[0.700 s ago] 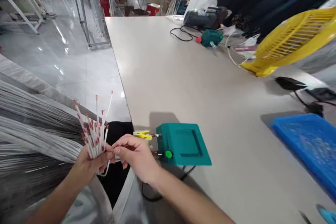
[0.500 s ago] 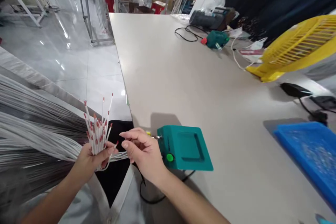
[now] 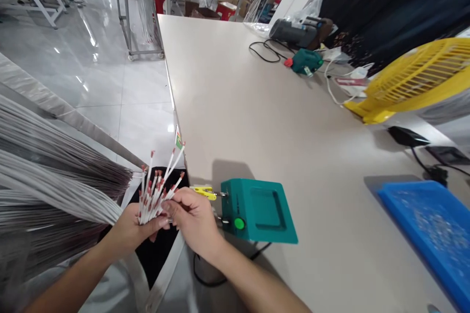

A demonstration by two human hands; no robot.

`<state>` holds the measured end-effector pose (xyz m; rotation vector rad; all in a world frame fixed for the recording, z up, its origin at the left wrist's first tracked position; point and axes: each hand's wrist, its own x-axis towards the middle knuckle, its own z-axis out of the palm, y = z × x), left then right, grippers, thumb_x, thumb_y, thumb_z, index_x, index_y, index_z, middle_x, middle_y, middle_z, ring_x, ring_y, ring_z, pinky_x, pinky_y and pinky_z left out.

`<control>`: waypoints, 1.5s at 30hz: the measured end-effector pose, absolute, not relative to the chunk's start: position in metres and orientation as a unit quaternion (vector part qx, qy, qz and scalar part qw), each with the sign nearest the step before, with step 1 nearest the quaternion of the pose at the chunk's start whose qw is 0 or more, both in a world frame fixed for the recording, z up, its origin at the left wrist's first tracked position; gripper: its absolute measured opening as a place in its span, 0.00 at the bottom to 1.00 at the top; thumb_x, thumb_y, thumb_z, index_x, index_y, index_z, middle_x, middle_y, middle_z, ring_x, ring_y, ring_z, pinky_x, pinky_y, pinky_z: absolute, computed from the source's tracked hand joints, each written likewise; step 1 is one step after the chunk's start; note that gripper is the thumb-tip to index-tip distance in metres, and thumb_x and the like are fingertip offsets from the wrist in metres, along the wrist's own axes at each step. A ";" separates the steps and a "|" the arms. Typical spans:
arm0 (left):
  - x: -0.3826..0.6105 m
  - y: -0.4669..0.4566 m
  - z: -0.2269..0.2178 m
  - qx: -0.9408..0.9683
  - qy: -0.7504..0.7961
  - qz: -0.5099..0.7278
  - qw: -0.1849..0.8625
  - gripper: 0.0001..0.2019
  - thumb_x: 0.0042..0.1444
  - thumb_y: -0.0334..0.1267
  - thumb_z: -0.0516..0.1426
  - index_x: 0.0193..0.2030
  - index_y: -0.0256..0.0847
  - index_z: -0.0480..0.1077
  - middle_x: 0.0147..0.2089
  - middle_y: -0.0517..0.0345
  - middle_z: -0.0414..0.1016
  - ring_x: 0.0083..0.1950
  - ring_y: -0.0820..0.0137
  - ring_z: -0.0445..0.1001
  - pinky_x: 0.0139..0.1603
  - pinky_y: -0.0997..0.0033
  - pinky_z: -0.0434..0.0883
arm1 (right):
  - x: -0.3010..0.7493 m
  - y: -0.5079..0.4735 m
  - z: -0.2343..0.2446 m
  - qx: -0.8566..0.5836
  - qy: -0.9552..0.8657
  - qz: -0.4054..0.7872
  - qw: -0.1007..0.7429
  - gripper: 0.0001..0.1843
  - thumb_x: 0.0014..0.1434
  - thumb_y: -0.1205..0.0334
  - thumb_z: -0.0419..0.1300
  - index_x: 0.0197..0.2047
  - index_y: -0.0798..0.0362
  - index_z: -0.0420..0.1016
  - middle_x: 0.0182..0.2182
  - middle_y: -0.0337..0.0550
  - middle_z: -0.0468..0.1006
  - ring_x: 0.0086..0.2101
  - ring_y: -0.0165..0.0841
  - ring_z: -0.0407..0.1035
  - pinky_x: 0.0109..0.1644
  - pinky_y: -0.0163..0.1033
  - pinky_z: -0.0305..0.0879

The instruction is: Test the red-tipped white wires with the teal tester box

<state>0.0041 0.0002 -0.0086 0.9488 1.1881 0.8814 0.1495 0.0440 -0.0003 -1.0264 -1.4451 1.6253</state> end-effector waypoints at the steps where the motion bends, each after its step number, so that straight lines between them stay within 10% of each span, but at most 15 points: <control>1: 0.004 0.001 -0.009 0.417 0.513 0.396 0.638 0.11 0.50 0.43 0.59 0.26 0.35 0.72 0.23 0.58 0.71 0.21 0.75 0.66 0.20 0.78 0.64 | 0.149 0.044 0.000 -0.405 -0.542 0.642 0.362 0.10 0.54 0.57 0.60 0.26 0.55 0.74 0.21 0.37 0.67 0.18 0.22 0.61 0.20 0.29 0.60; 8: -0.004 0.000 -0.016 0.317 0.566 0.466 0.601 0.12 0.52 0.44 0.59 0.35 0.35 0.74 0.30 0.53 0.77 0.31 0.68 0.75 0.35 0.71 0.71 | 0.150 0.044 0.000 -0.424 -0.573 0.594 0.374 0.13 0.56 0.58 0.58 0.23 0.54 0.73 0.17 0.37 0.69 0.20 0.27 0.65 0.27 0.32 0.64; 15: 0.001 0.004 -0.007 0.319 0.641 0.490 0.497 0.11 0.47 0.43 0.62 0.30 0.36 0.73 0.16 0.66 0.63 0.19 0.78 0.61 0.18 0.80 0.60 | 0.152 0.042 -0.006 -0.416 -0.620 0.567 0.347 0.09 0.58 0.60 0.55 0.33 0.55 0.73 0.20 0.37 0.70 0.21 0.26 0.65 0.27 0.32 0.63; 22: 0.013 0.005 -0.003 0.385 0.579 0.495 0.520 0.09 0.50 0.40 0.60 0.36 0.37 0.75 0.35 0.54 0.75 0.34 0.68 0.73 0.31 0.74 0.71 | 0.151 0.038 -0.009 -0.361 -0.745 0.487 0.278 0.12 0.60 0.67 0.50 0.25 0.55 0.68 0.25 0.41 0.70 0.27 0.27 0.64 0.31 0.32 0.61; 32: 0.011 0.005 -0.002 0.348 0.626 0.487 0.501 0.10 0.49 0.42 0.60 0.33 0.36 0.74 0.22 0.61 0.71 0.20 0.75 0.65 0.20 0.77 0.64 | 0.152 0.039 -0.002 -0.395 -0.739 0.415 0.354 0.09 0.60 0.67 0.50 0.39 0.53 0.71 0.33 0.45 0.73 0.32 0.30 0.67 0.35 0.35 0.65; 38: 0.013 0.002 -0.006 0.404 0.612 0.479 0.482 0.05 0.50 0.37 0.60 0.32 0.38 0.75 0.32 0.58 0.78 0.35 0.68 0.74 0.37 0.73 0.70 | 0.154 0.041 0.001 -0.394 -0.720 0.432 0.372 0.09 0.59 0.67 0.52 0.37 0.52 0.73 0.31 0.43 0.74 0.31 0.30 0.68 0.35 0.36 0.65; 45: 0.011 0.002 -0.009 0.432 0.618 0.453 0.476 0.06 0.49 0.37 0.60 0.31 0.37 0.74 0.30 0.57 0.77 0.33 0.67 0.74 0.36 0.72 0.70 | 0.151 0.041 -0.001 -0.398 -0.735 0.397 0.380 0.06 0.57 0.68 0.55 0.33 0.54 0.74 0.28 0.43 0.75 0.30 0.30 0.68 0.33 0.35 0.65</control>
